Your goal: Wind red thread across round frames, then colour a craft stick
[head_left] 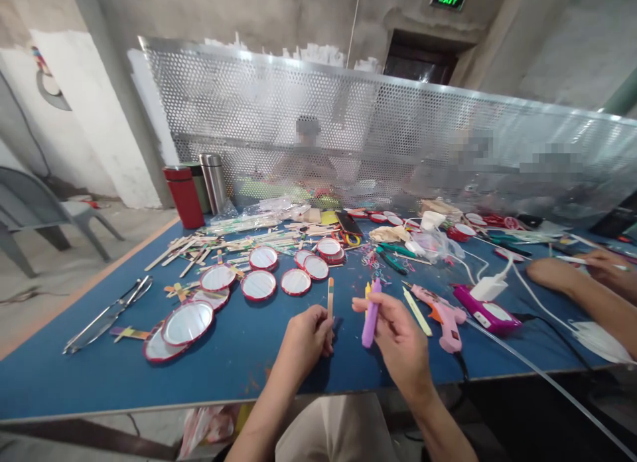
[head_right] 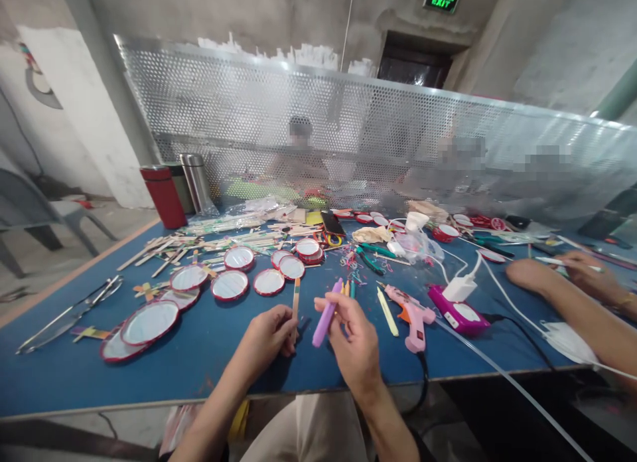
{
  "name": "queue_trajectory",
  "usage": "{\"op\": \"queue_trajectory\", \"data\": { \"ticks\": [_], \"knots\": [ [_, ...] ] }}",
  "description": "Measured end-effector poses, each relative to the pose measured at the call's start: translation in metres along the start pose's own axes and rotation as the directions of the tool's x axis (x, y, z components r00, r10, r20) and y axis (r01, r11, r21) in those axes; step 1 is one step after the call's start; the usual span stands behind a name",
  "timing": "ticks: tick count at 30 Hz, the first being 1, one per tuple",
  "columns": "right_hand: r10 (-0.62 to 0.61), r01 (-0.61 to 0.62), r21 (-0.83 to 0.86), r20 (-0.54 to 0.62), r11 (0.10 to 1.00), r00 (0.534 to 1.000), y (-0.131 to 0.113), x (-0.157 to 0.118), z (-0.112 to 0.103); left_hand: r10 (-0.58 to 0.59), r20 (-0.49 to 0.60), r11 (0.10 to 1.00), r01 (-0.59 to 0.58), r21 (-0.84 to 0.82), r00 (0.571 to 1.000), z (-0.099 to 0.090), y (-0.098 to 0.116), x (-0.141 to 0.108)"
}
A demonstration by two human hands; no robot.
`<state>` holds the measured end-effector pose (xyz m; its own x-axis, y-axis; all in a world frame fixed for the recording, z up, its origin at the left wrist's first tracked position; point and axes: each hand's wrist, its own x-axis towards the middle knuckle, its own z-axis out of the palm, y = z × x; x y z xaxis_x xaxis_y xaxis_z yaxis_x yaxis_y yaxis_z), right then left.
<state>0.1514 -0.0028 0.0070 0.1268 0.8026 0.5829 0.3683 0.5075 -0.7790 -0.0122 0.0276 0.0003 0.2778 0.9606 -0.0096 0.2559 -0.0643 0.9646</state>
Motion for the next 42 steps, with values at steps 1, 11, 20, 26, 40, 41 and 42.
{"op": "queue_trajectory", "data": {
  "ticks": [1, 11, 20, 26, 40, 41, 42],
  "knots": [
    [-0.078, 0.076, -0.052, -0.031, 0.996, 0.996, -0.001, -0.001, 0.008, 0.002, 0.000, 1.000, -0.002, -0.002, 1.000, 0.000, 0.000, 0.000],
    [-0.222, 0.212, -0.177, -0.041, 0.961, 0.974, -0.023, -0.005, 0.037, 0.008, -0.008, 1.000, -0.008, -0.014, 1.000, -0.001, 0.001, -0.002],
    [-0.072, 0.062, -0.207, -0.045, 0.976, 0.996, -0.015, -0.014, 0.040, 0.017, 0.004, 1.000, -0.017, 0.015, 1.000, -0.003, 0.002, -0.002],
    [-0.088, 0.080, -0.204, -0.032, 0.976, 0.996, -0.013, -0.012, 0.039, 0.008, 0.008, 1.000, -0.008, 0.022, 1.000, -0.003, 0.002, -0.001],
    [-0.045, 0.035, -0.176, -0.052, 0.984, 0.998, -0.015, -0.011, 0.040, -0.008, 0.008, 1.000, 0.008, 0.004, 1.000, -0.003, 0.001, -0.002],
    [-0.039, 0.027, -0.169, -0.068, 0.985, 0.997, -0.015, -0.011, 0.040, -0.013, 0.008, 1.000, 0.013, 0.001, 1.000, -0.002, 0.001, -0.002],
    [-0.032, 0.019, -0.158, -0.082, 0.987, 0.996, -0.016, -0.011, 0.040, -0.018, 0.009, 1.000, 0.018, -0.001, 1.000, -0.002, 0.001, -0.002]
  ]
}}
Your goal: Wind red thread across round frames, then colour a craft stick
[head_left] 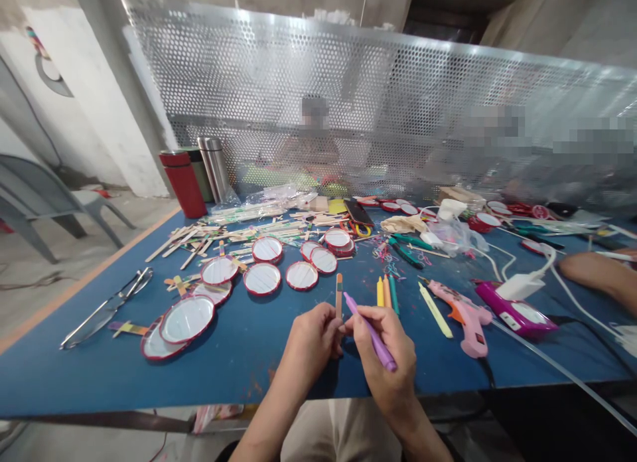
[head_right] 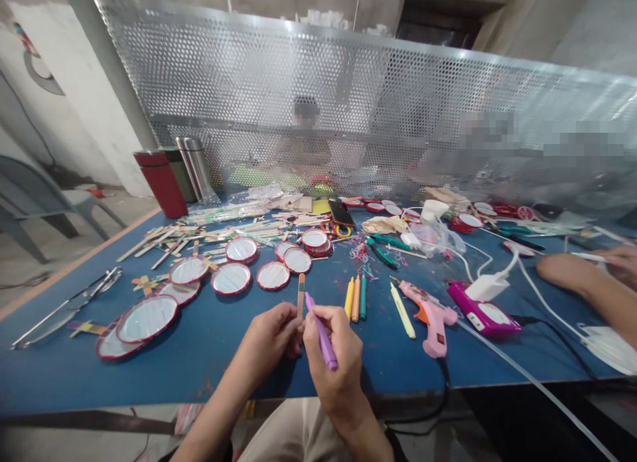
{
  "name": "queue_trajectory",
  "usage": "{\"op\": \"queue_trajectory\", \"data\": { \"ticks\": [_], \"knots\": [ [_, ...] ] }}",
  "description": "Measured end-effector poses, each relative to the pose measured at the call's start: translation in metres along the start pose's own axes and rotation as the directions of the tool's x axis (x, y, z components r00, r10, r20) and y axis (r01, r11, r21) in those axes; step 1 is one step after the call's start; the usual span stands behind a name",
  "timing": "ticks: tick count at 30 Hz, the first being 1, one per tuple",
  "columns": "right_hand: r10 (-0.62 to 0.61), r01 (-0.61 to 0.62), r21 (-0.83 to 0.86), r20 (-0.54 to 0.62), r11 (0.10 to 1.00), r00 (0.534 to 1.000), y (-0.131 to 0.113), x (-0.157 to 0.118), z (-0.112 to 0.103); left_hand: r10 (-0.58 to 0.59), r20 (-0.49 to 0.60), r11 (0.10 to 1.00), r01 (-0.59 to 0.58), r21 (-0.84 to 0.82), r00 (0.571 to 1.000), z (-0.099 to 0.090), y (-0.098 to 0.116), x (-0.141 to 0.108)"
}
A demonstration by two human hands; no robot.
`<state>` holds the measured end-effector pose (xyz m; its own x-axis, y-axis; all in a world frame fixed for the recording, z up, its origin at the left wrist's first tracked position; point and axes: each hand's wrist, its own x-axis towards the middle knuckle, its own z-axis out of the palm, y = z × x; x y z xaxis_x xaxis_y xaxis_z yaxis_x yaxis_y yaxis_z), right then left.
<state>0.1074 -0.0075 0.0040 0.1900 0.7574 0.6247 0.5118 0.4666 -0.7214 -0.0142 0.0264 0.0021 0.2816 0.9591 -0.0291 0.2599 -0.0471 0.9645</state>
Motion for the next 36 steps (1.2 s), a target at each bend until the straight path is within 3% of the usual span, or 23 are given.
{"op": "queue_trajectory", "data": {
  "ticks": [17, 36],
  "knots": [
    [0.016, -0.020, 0.060, 0.069, 0.998, 0.998, 0.0004, 0.0029, -0.0001, 0.010, 0.003, 1.000, -0.010, 0.006, 1.000, -0.0013, 0.0000, 0.0000],
    [0.043, -0.044, 0.046, 0.033, 0.998, 0.999, -0.0012, 0.0024, -0.0003, -0.004, -0.005, 1.000, 0.004, -0.012, 1.000, -0.0004, -0.0015, -0.0005]
  ]
}}
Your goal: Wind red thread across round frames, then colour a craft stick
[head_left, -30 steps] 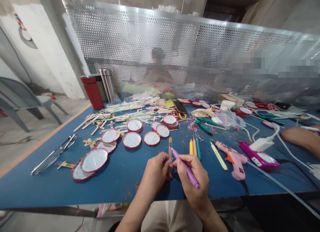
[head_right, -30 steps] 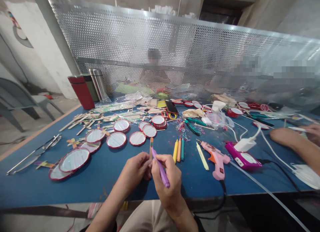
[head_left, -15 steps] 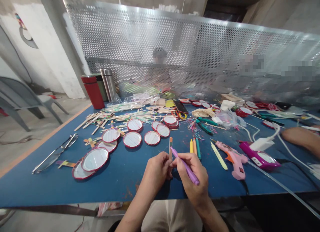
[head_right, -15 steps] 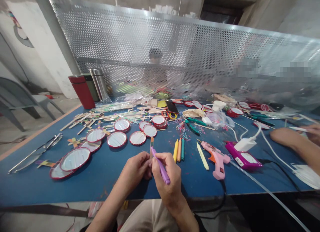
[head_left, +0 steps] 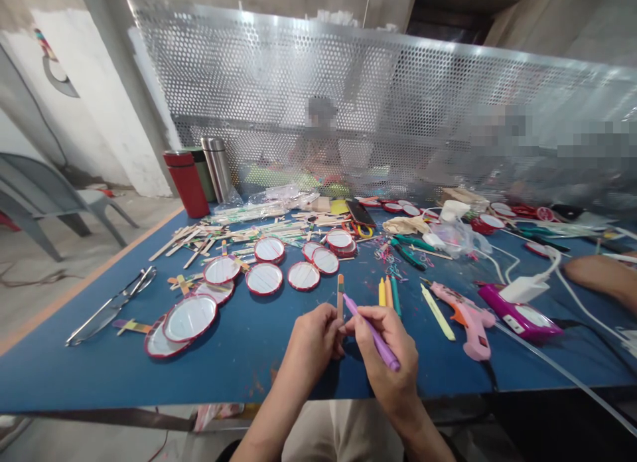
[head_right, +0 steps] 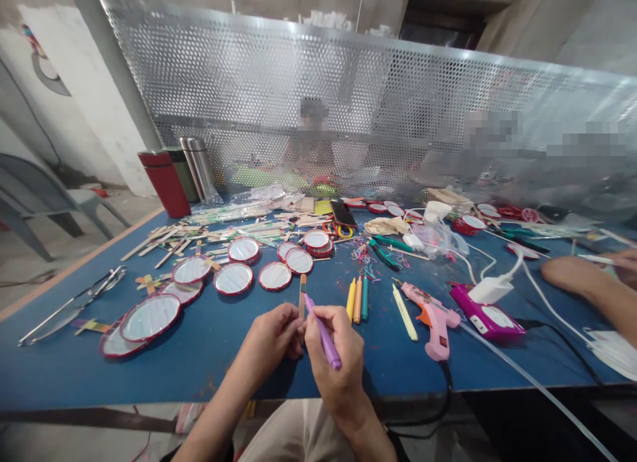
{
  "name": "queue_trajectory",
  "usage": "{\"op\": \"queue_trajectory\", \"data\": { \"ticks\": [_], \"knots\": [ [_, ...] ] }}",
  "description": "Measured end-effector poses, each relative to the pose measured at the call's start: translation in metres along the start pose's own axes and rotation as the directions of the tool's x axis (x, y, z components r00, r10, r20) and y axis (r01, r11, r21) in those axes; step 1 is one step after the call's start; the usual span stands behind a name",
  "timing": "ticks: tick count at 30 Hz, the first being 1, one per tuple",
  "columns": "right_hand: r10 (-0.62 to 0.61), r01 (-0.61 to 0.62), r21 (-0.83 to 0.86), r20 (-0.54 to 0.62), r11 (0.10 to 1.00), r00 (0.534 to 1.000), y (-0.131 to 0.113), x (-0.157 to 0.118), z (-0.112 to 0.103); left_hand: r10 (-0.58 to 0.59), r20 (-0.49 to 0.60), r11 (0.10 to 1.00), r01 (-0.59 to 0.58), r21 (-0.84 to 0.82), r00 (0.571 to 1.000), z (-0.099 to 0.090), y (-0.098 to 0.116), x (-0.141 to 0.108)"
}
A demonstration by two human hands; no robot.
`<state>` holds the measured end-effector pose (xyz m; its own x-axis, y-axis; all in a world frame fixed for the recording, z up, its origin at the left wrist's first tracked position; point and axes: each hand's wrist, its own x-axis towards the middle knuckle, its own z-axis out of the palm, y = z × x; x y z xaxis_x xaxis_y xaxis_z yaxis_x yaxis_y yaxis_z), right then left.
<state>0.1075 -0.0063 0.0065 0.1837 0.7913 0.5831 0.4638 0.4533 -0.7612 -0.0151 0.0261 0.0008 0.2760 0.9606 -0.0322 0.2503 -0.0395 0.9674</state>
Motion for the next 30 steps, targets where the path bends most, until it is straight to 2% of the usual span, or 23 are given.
{"op": "queue_trajectory", "data": {
  "ticks": [3, 17, 30],
  "knots": [
    [-0.005, 0.005, 0.019, -0.016, 1.000, 1.000, -0.0009, -0.0013, -0.0004, -0.001, -0.004, 1.000, 0.001, 0.007, 1.000, 0.0002, 0.0009, 0.0003],
    [-0.013, 0.011, 0.032, 0.042, 0.999, 0.999, -0.0010, 0.0012, 0.0001, 0.027, -0.003, 1.000, -0.027, -0.004, 1.000, -0.0011, 0.0021, -0.0002],
    [0.005, -0.005, 0.059, 0.010, 0.998, 1.000, -0.0014, 0.0000, -0.0003, 0.009, -0.007, 1.000, -0.009, 0.002, 1.000, 0.0000, 0.0025, -0.0003]
  ]
}}
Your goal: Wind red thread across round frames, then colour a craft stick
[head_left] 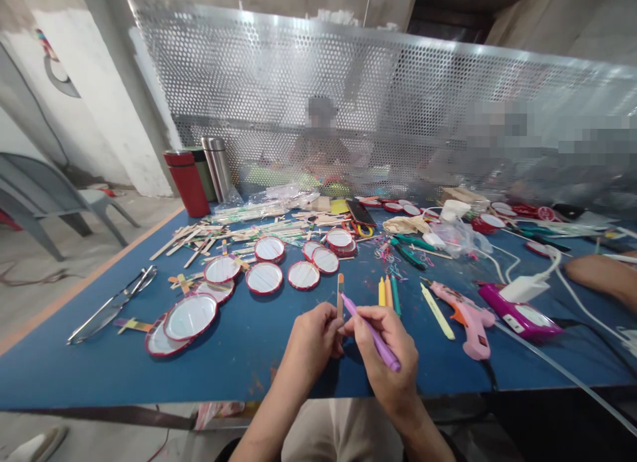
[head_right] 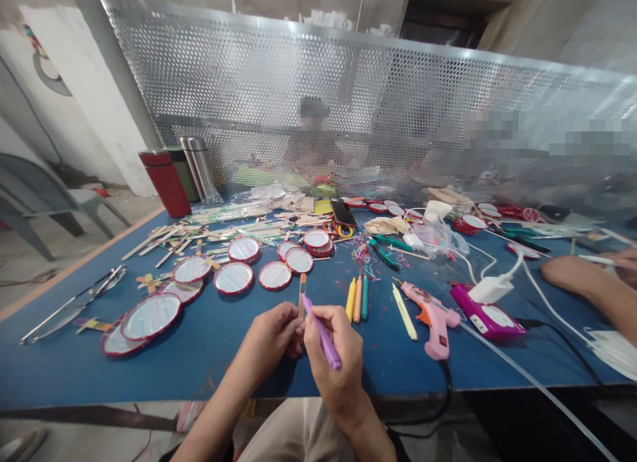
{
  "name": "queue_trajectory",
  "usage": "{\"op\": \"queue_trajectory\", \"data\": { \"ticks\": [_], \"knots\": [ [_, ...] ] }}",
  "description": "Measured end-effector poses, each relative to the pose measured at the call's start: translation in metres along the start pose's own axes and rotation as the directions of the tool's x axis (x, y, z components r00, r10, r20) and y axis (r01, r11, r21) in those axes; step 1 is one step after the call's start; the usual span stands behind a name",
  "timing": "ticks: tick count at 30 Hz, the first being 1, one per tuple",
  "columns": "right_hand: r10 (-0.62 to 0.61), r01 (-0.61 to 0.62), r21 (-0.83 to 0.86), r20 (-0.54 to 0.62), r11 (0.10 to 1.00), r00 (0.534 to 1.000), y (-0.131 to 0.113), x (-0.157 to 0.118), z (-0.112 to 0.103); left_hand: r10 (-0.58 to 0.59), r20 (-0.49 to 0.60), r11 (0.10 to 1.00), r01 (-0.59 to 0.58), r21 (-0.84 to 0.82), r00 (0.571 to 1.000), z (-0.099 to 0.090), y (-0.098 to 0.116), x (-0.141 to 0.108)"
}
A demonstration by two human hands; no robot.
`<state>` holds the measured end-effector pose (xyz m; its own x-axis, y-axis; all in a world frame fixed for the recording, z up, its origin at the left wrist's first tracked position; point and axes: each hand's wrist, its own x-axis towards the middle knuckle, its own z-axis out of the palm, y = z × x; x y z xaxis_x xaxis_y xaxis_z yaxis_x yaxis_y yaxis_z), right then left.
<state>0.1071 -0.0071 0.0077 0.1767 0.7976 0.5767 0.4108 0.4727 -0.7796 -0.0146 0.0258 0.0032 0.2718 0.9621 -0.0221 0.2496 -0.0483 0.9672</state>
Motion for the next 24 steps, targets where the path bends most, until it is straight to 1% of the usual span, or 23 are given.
{"op": "queue_trajectory", "data": {
  "ticks": [7, 12, 19, 24],
  "knots": [
    [0.018, -0.018, -0.004, 0.022, 1.000, 1.000, -0.0022, 0.0020, 0.0004, 0.009, 0.006, 1.000, -0.009, 0.010, 1.000, -0.0001, -0.0019, 0.0007],
    [0.042, -0.041, 0.016, -0.023, 0.999, 0.999, -0.0004, 0.0002, 0.0004, -0.016, 0.005, 1.000, 0.016, 0.009, 1.000, 0.0008, -0.0019, 0.0011],
    [0.015, -0.015, 0.025, 0.025, 1.000, 1.000, 0.0011, 0.0003, 0.0006, 0.000, 0.002, 1.000, 0.000, 0.007, 1.000, 0.0004, -0.0035, 0.0014],
    [0.022, -0.022, 0.037, -0.018, 0.999, 1.000, 0.0020, -0.0009, 0.0007, -0.013, 0.002, 1.000, 0.013, 0.008, 1.000, 0.0011, -0.0036, 0.0015]
  ]
}}
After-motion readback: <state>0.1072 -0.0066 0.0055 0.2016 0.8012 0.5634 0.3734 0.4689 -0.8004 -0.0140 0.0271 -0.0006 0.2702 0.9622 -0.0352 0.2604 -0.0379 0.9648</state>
